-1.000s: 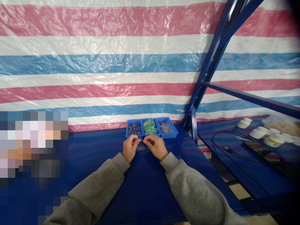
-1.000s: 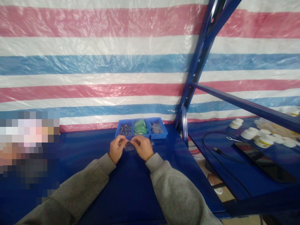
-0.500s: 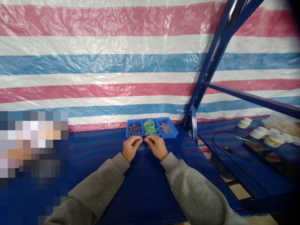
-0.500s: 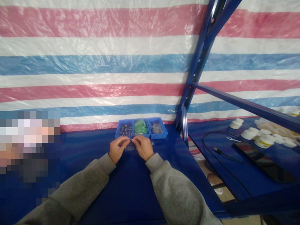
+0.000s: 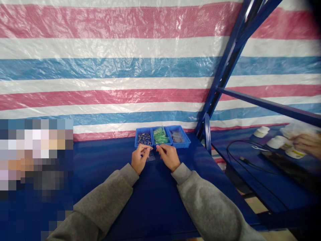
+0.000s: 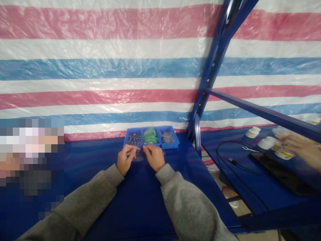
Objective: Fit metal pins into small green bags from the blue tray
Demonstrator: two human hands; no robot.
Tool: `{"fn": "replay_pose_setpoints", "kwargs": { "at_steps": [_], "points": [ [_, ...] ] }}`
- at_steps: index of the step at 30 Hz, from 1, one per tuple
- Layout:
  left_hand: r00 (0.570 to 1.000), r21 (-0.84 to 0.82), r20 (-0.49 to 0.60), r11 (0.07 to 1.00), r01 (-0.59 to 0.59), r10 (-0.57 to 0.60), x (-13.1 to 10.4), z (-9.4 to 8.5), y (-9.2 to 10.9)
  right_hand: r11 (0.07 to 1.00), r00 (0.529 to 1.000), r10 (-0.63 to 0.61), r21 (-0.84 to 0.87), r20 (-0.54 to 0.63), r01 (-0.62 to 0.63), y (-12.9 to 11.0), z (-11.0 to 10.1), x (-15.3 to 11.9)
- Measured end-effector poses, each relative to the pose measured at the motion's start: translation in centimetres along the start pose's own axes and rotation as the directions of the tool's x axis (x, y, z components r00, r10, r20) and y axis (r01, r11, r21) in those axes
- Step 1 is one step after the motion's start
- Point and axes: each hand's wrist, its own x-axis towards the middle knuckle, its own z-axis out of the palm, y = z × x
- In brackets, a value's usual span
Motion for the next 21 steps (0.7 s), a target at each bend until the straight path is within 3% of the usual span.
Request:
{"fn": "replay_pose_setpoints", "kwargs": {
  "at_steps": [8,21],
  "points": [
    [1.000,0.054,0.007,0.998,-0.020,0.020,0.10,0.05,-0.02,1.000,0.999,0.008,0.006,-0.048,-0.008,-0.09,-0.03,0.04],
    [0.983,0.231,0.026,0.955,-0.185,0.184,0.18,-0.20,0.70,1.000,0.998,0.002,0.010,-0.059,-0.001,-0.36,-0.19,-0.09]
  ]
}}
